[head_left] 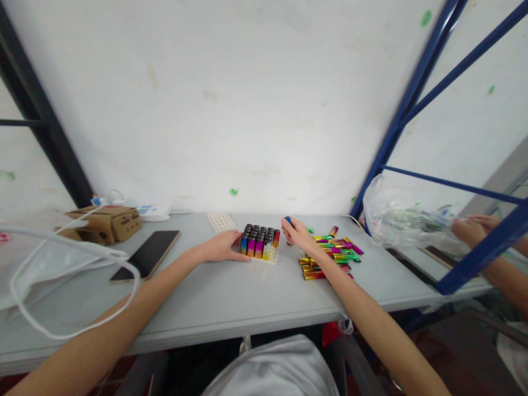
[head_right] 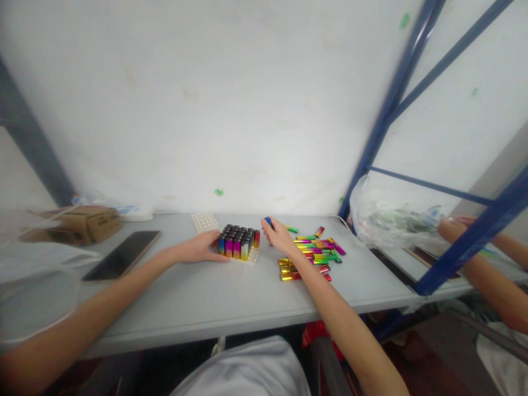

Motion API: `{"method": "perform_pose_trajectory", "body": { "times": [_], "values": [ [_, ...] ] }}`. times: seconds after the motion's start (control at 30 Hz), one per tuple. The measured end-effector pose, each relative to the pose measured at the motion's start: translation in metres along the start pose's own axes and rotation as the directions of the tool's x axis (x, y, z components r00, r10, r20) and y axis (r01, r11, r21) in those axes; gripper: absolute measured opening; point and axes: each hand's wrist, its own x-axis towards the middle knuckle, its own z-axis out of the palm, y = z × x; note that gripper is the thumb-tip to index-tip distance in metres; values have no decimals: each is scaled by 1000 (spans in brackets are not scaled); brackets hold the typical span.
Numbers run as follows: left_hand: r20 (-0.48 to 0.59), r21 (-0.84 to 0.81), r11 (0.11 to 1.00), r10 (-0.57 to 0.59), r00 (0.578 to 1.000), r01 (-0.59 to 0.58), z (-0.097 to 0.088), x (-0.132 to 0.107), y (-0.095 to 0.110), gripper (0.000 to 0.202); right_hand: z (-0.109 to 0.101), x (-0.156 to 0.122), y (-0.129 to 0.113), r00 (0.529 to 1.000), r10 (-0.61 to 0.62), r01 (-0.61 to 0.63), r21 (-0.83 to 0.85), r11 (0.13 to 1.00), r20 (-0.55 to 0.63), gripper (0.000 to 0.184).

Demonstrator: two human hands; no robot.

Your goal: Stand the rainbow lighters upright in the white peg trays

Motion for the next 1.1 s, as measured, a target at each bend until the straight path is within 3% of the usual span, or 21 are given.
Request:
{"method": "perform_pose_trajectory", "body": {
  "times": [0.1, 0.17, 0.27, 0.37, 0.47, 0.57, 0.8, 0.97, 1.1],
  "values": [
    [6, -3, 1000, 14, 1000, -14, 0, 0, 0, 64, -9, -3, -9, 988, -145, 152, -170, 974, 50, 43],
    [7, -4, 1000, 22, 1000, -22, 0, -1, 1, 64, -17, -6, -15, 965, -256, 257, -359, 897, 50, 44],
    [15, -10, 1000, 22, 1000, -21, 0, -1, 1, 65, -26, -10, -24, 963, -267, 243, -515, 822, 29, 51],
    [24, -17, 1000, 26, 999, -25, -1, 0, 1, 66, -32, -16, -29, 981, -151, 191, -433, 881, 126, 54],
    [19, -12, 999, 31, 999, -31, -1, 0, 1, 66, -32, -18, -28, 952, -121, 212, -317, 925, 282, 47],
    [2, -15, 1000, 20, 1000, -20, 0, 0, 1, 65, -28, -17, -22, 929, -109, 235, -339, 911, 354, 44],
    [-9, -19, 1000, 10, 1000, -11, 1, 0, 1, 64, -23, -13, -22, 911, -126, 296, -409, 863, 392, 42],
    [-2, -31, 999, 24, 1000, -24, 1, 0, 1, 65, -22, -12, -31, 892, -159, 359, -449, 818, 423, 31],
    [2, -18, 1000, 11, 1000, -11, -1, -1, 4, 65, -14, -9, -33, 927, -78, 280, -536, 797, 368, 38]
  ]
}}
